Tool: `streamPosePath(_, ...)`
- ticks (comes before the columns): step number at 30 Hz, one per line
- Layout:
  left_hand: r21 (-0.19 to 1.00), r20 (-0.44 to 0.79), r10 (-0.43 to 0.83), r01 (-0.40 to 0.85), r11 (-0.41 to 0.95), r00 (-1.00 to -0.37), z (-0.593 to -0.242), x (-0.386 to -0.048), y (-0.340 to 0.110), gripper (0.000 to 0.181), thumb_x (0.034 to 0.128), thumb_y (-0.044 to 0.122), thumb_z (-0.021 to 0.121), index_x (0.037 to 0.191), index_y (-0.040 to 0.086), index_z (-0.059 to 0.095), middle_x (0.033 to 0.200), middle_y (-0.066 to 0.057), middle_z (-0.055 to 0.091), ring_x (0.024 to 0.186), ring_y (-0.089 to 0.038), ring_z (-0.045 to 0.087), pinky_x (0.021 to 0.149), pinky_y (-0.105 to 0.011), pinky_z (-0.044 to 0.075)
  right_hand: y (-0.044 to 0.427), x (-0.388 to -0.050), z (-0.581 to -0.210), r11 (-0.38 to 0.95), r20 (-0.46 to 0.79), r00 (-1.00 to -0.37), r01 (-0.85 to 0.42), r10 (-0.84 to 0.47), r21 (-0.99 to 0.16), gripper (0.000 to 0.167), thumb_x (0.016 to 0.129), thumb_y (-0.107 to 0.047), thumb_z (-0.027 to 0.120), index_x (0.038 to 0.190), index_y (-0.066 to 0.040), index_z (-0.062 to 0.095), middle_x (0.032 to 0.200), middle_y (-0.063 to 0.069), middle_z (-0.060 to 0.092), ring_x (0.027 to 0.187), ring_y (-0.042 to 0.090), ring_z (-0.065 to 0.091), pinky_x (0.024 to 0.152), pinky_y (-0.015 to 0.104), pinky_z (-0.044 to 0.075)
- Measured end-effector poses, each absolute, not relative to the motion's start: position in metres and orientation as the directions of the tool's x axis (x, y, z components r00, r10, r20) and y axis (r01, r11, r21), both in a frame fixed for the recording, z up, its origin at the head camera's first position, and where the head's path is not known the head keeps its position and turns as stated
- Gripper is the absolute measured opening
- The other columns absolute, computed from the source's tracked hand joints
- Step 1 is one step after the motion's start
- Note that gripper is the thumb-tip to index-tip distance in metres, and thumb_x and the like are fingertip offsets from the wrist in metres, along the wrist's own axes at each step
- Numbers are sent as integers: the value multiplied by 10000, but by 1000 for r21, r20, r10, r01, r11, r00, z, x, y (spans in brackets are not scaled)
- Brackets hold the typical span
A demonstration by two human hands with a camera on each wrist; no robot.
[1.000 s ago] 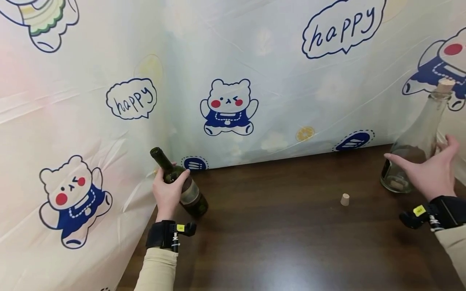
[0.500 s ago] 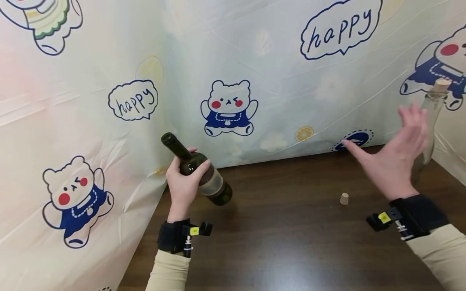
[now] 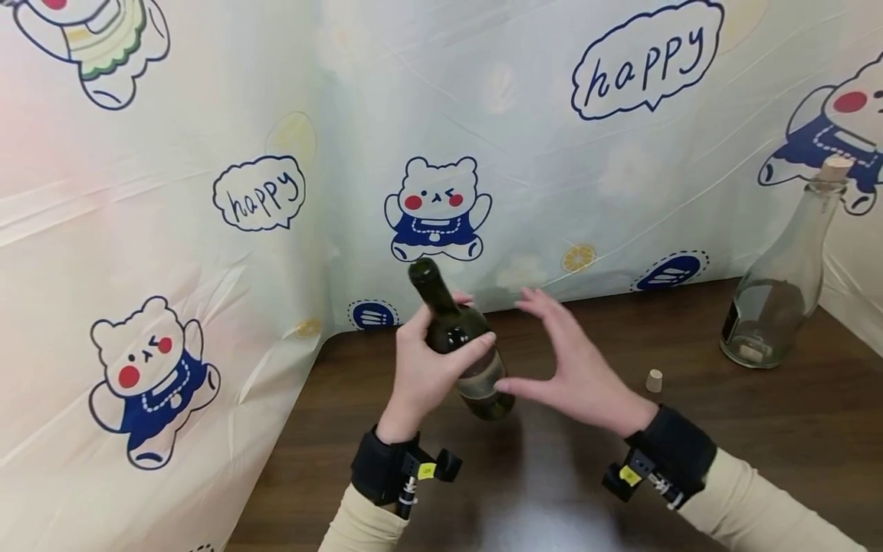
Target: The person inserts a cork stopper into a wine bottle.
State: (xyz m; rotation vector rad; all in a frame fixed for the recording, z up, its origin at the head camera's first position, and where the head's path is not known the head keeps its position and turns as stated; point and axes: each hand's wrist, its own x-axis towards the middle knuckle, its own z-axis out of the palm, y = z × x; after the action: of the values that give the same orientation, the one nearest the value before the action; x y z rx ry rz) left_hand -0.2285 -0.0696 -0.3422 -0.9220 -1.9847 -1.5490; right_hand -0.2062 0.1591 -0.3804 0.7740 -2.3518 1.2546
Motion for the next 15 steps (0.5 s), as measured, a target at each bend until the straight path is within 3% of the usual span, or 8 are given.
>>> streamPosePath(4, 668, 692, 270, 736, 112, -670, -349, -222, -55, 440, 837, 247, 850, 1227, 162, 663, 1109, 50, 706, 967, -151, 682, 788, -370, 568, 146, -204, -393, 408, 487, -800, -599, -351, -689, 1003, 795, -361, 898, 1591, -256, 298, 1640, 12, 275, 1478, 286, 275, 1062, 656, 324)
streamPosePath(8, 672, 681, 301, 733, 105, -668, -356, -219, -42, 442, 827, 251, 850, 1228, 205, 671, 1110, 81, 692, 997, -124, 661, 820, -349, 552, 143, -203, -405, 376, 438, -820, -562, -369, -736, 974, 801, -384, 889, 1571, -246, 308, 1476, -25, 489, 1307, 201, 502, 987, 534, 451)
streamPosePath(12, 648, 688, 330, 752, 121, -646, -365, -218, -31, 462, 811, 230, 851, 1239, 216, 675, 1112, 92, 679, 998, -96, 645, 832, -313, 540, 145, -203, -416, 347, 415, -817, -554, -400, -757, 815, 822, -342, 879, 1467, -166, 413, 1271, -38, 607, 1081, 125, 630, 868, 385, 532)
streamPosePath(15, 641, 679, 344, 752, 152, -648, -374, -219, -25, 461, 811, 225, 843, 1239, 187, 677, 1120, 91, 673, 996, -68, 633, 825, -283, 534, 149, -202, -426, 351, 395, -827, -536, -401, -768, 686, 835, -313, 871, 1378, -138, 488, 1222, -19, 621, 1021, 108, 646, 826, 338, 544)
